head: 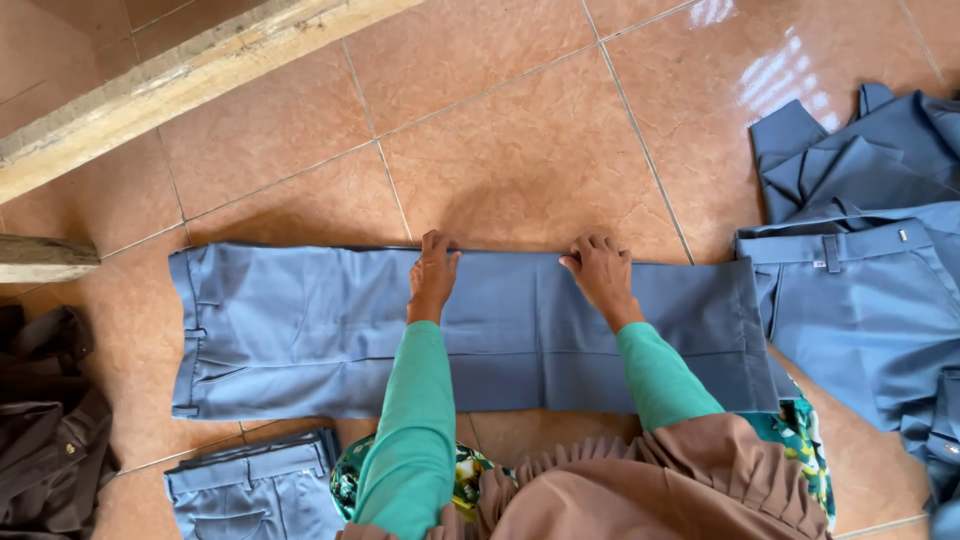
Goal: The person sits on the floor and folds several pairs of grey trousers by hand. They align the legs, fold the pants in half, then fold them into smaller rectangles, and place each folded pair into a neat stack.
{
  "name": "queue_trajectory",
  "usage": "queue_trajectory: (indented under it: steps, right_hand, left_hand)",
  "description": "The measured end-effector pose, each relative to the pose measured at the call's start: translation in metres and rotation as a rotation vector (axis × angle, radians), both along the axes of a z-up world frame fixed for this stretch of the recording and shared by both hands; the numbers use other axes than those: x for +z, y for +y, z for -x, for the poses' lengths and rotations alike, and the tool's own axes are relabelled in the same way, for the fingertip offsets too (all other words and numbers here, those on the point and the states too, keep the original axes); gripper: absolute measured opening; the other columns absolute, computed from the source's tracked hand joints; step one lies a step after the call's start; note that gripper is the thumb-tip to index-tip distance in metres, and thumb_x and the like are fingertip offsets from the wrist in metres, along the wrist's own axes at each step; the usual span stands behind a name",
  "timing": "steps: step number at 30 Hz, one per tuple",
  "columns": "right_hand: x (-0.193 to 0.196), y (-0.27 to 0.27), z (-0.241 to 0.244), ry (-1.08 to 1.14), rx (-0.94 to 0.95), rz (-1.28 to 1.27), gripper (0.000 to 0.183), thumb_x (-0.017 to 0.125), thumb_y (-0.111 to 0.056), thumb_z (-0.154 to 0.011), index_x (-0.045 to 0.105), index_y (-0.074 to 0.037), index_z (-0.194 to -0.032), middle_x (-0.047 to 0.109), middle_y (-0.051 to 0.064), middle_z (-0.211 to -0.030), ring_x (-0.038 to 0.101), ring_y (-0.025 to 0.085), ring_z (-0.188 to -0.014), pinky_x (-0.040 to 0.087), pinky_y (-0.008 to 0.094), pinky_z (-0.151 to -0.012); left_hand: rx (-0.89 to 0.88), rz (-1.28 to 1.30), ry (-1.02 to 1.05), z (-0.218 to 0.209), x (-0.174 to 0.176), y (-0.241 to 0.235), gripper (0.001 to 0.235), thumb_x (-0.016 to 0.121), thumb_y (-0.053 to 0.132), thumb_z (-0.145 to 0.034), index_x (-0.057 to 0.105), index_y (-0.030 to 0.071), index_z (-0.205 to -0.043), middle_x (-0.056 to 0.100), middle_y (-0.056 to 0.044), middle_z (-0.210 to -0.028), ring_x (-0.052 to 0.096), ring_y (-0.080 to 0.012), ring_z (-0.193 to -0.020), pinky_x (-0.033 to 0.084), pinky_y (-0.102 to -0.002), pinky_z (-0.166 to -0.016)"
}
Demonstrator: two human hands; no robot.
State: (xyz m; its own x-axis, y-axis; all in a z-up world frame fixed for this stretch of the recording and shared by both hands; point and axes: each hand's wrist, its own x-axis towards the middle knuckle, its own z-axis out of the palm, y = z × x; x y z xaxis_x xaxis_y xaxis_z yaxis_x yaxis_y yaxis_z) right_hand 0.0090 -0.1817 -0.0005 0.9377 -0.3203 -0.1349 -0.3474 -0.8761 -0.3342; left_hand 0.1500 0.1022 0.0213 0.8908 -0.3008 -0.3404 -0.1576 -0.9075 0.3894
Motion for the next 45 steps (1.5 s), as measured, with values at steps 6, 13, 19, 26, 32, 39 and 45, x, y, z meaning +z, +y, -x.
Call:
queue_trajectory:
  steps: [6, 13, 19, 26, 32, 39, 45]
  right_hand:
    - [0.014, 0.024, 0.043, -0.346, 0.082, 0.405, 0.034, 0.073, -0.038, -0.087, 0.057, -0.024, -0.114, 0.050, 0.001, -0.105, 0.052, 0.023, -0.099, 0.041, 0.041, -0.082]
    - [0.002, 0.044, 0.099, -0.357, 0.073, 0.369, 0.027, 0.061, -0.038, -0.097, 0.056, -0.028, -0.121, 0.048, -0.002, -0.099, 0.052, 0.019, -0.088, 0.041, 0.035, -0.072]
    - [0.011, 0.062, 0.091, -0.353, 0.116, 0.215, 0.018, 0.064, -0.027, -0.095, 0.063, -0.027, -0.113, 0.057, -0.001, -0.109, 0.059, 0.020, -0.100, 0.048, 0.036, -0.079]
    - [-0.006, 0.001, 0.089, -0.489, -0.205, 0.185, 0.031, 0.081, -0.019, -0.082, 0.071, -0.029, -0.109, 0.062, 0.003, -0.104, 0.063, 0.028, -0.089, 0.052, 0.042, -0.072]
    - [-0.017, -0.059, 0.093, -0.162, -0.582, -0.175, 0.044, 0.085, -0.034, -0.082, 0.062, -0.017, -0.114, 0.059, 0.007, -0.102, 0.060, 0.036, -0.102, 0.051, 0.050, -0.089]
    - [-0.047, -0.086, 0.080, 0.075, -0.610, -0.225, 0.055, 0.088, -0.047, -0.074, 0.063, -0.021, -0.116, 0.063, 0.007, -0.110, 0.064, 0.036, -0.107, 0.054, 0.052, -0.086]
    - [0.000, -0.061, 0.083, 0.030, -0.587, -0.213, 0.045, 0.084, -0.039, -0.082, 0.061, -0.019, -0.116, 0.060, 0.009, -0.113, 0.062, 0.037, -0.111, 0.053, 0.051, -0.092]
  left_hand:
    - [0.002, -0.018, 0.040, -0.004, -0.044, 0.023, 0.027, 0.065, 0.048, -0.097, 0.065, 0.027, -0.114, 0.053, -0.001, -0.131, 0.069, -0.0414, -0.110, 0.054, -0.053, -0.100]
    - [0.028, 0.110, 0.172, -0.019, 0.066, 0.069, 0.040, 0.076, 0.048, -0.081, 0.078, 0.013, -0.099, 0.075, -0.018, -0.109, 0.067, -0.0432, -0.110, 0.052, -0.052, -0.098]
    - [0.096, -0.311, 0.001, -0.052, 0.026, 0.141, 0.033, 0.077, 0.054, -0.080, 0.075, 0.029, -0.102, 0.078, -0.003, -0.099, 0.075, -0.0308, -0.099, 0.057, -0.046, -0.087]
    - [0.071, -0.250, -0.823, 0.010, 0.039, 0.093, 0.044, 0.080, 0.024, -0.083, 0.062, 0.013, -0.122, 0.053, -0.010, -0.133, 0.063, -0.0304, -0.097, 0.054, -0.046, -0.074]
    - [0.301, 0.280, -0.245, 0.117, -0.006, 0.027, 0.033, 0.068, 0.011, -0.090, 0.063, 0.027, -0.119, 0.053, -0.002, -0.114, 0.073, -0.0294, -0.085, 0.060, -0.046, -0.076]
    - [0.334, 0.200, -0.228, 0.176, -0.027, 0.012, 0.040, 0.068, 0.016, -0.092, 0.058, 0.025, -0.130, 0.050, -0.005, -0.117, 0.066, -0.0309, -0.108, 0.058, -0.044, -0.088]
    - [0.285, 0.254, -0.338, 0.175, -0.037, 0.017, 0.038, 0.070, 0.018, -0.091, 0.062, 0.024, -0.128, 0.052, -0.006, -0.115, 0.064, -0.0306, -0.103, 0.055, -0.042, -0.091]
